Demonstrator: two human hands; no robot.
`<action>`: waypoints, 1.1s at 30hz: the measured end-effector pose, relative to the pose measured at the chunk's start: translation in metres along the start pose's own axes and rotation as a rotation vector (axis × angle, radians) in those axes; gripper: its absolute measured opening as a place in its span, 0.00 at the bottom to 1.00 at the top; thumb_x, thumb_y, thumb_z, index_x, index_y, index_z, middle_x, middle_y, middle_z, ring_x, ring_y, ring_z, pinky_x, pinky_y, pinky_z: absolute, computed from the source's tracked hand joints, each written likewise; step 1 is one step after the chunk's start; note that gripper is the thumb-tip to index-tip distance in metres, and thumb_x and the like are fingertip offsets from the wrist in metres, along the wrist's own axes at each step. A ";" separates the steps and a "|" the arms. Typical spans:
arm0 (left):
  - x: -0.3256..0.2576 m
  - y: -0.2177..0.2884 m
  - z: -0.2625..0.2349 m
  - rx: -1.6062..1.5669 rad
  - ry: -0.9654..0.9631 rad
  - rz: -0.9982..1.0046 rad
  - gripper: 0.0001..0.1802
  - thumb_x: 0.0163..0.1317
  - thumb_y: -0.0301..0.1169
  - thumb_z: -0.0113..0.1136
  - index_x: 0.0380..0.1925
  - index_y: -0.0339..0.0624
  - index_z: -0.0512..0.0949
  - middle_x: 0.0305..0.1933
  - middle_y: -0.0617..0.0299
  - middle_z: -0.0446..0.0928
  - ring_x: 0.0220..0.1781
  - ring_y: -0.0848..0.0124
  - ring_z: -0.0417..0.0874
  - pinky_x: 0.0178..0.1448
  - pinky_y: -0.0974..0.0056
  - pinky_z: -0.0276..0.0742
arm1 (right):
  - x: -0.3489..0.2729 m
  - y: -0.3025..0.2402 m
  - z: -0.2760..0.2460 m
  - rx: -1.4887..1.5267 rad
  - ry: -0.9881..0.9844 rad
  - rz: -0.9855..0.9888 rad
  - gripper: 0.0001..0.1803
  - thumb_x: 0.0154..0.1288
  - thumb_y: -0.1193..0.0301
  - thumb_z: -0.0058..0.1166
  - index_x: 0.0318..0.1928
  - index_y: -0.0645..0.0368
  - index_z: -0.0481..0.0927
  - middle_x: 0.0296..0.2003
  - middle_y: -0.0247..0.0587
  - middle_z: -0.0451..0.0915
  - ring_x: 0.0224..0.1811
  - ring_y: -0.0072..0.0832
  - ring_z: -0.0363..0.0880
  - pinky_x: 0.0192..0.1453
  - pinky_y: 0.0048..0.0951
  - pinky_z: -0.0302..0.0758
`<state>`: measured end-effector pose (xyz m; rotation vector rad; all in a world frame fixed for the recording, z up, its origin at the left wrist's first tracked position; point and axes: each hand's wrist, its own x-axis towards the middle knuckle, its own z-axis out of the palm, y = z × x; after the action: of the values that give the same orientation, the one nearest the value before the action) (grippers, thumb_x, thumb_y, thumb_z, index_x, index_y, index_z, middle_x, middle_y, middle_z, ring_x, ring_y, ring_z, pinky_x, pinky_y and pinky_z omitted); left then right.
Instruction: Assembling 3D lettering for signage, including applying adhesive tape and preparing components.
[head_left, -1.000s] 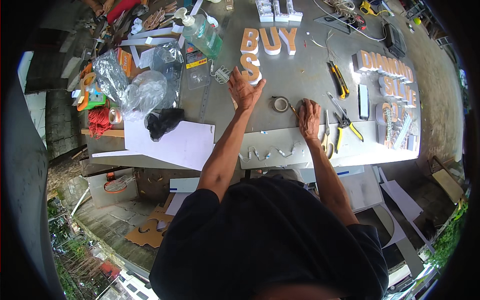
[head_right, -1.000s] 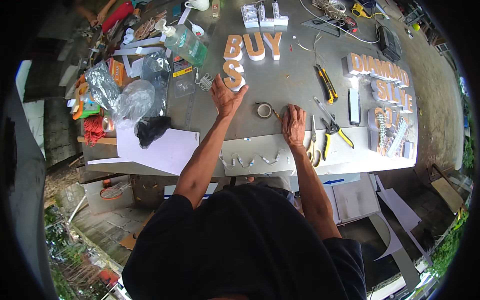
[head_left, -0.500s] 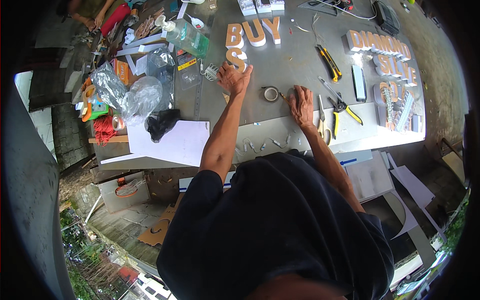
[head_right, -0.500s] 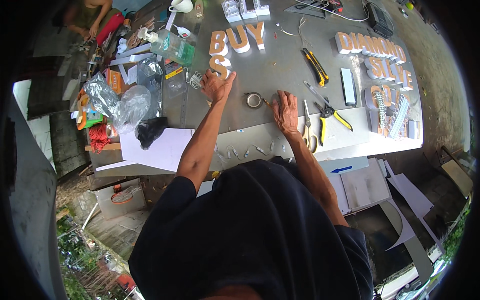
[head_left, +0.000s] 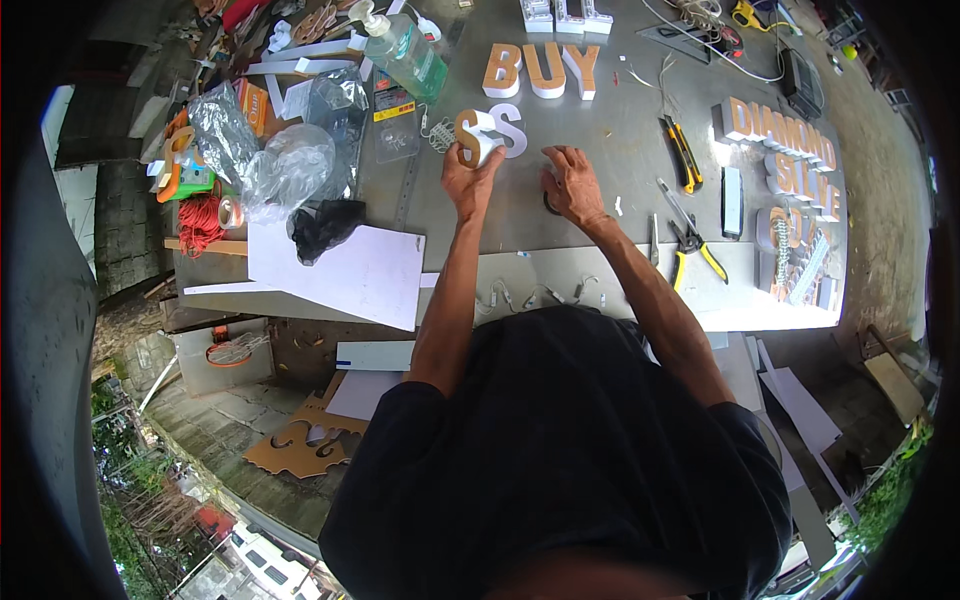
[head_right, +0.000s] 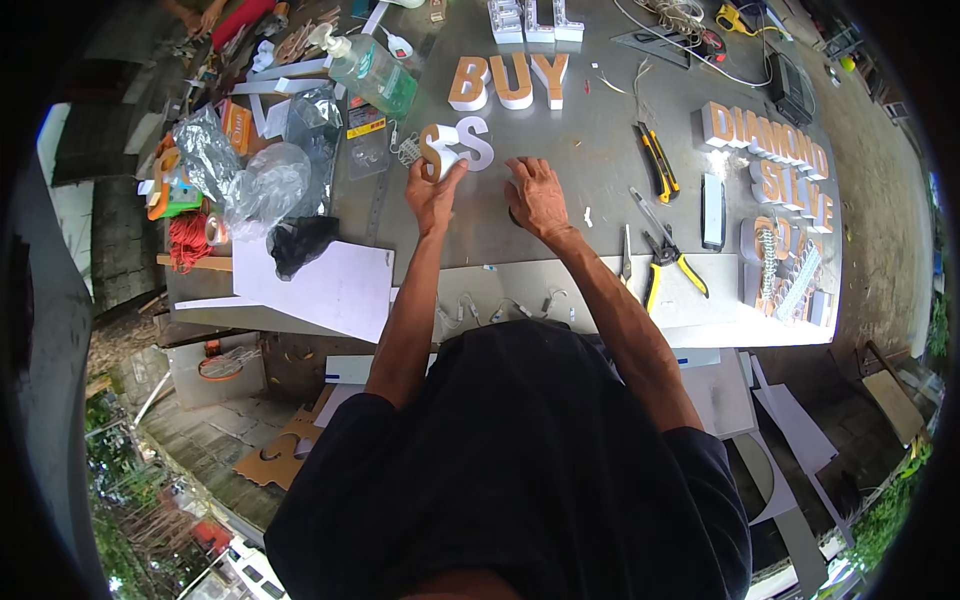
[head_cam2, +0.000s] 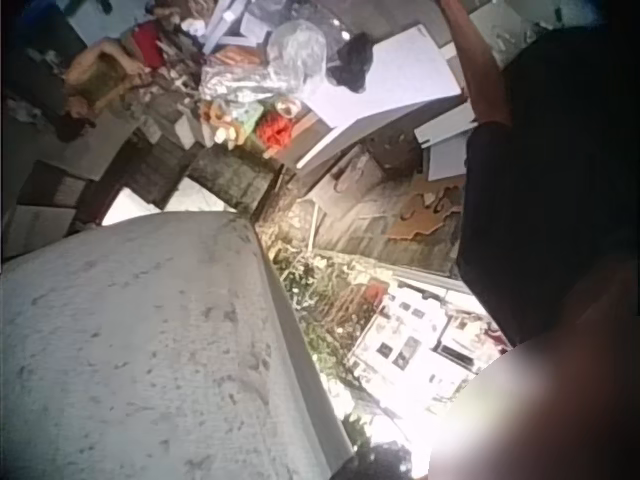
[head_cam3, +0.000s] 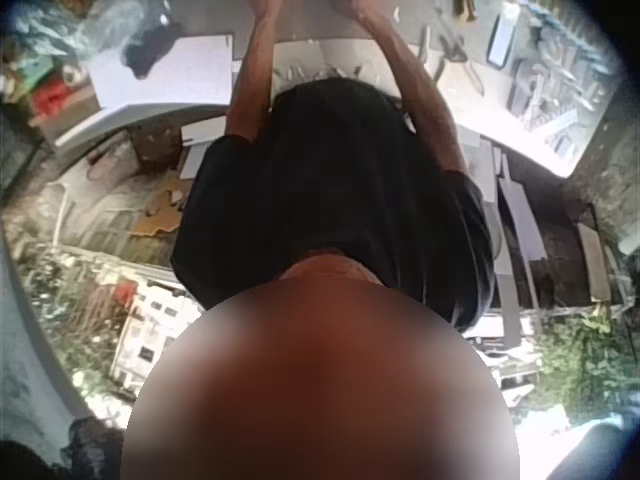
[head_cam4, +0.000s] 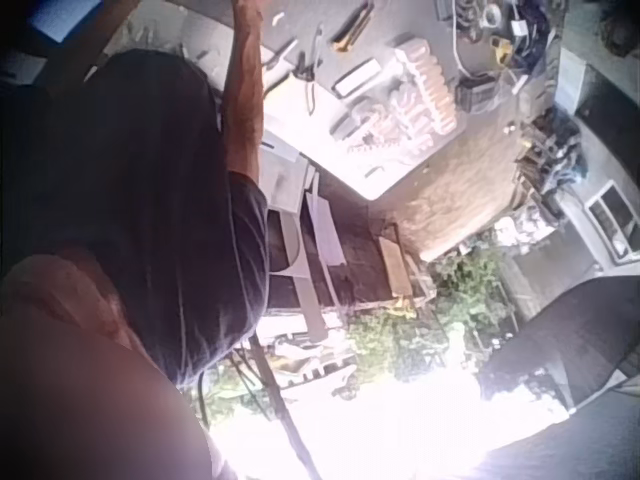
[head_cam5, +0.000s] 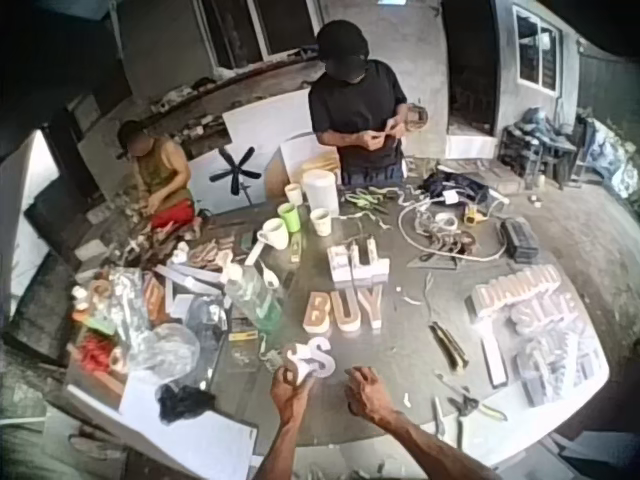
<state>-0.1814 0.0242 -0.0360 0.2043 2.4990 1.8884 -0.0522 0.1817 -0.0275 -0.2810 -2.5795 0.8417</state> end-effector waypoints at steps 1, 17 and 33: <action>-0.006 0.005 -0.004 -0.001 0.004 0.001 0.42 0.46 0.39 0.85 0.57 0.31 0.75 0.52 0.54 0.83 0.49 0.64 0.85 0.52 0.62 0.81 | 0.013 0.004 0.009 -0.030 -0.064 0.016 0.25 0.61 0.68 0.64 0.59 0.58 0.77 0.56 0.44 0.77 0.59 0.47 0.73 0.61 0.46 0.72; -0.047 0.016 -0.071 -0.219 -0.085 -0.105 0.39 0.54 0.29 0.80 0.63 0.27 0.72 0.52 0.55 0.82 0.50 0.70 0.84 0.54 0.65 0.81 | 0.062 -0.035 0.064 -0.314 0.036 -0.045 0.31 0.54 0.57 0.71 0.55 0.58 0.76 0.47 0.42 0.77 0.53 0.39 0.73 0.51 0.43 0.68; -0.061 0.024 -0.089 -0.397 -0.125 -0.185 0.25 0.61 0.33 0.72 0.57 0.34 0.79 0.44 0.61 0.81 0.44 0.73 0.80 0.50 0.66 0.75 | -0.007 -0.065 0.004 -0.059 0.061 -0.106 0.31 0.55 0.62 0.69 0.57 0.61 0.75 0.50 0.50 0.76 0.50 0.47 0.72 0.57 0.47 0.71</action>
<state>-0.1260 -0.0605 0.0069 0.0803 1.9398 2.1598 -0.0522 0.1262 0.0064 -0.1821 -2.5408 0.7092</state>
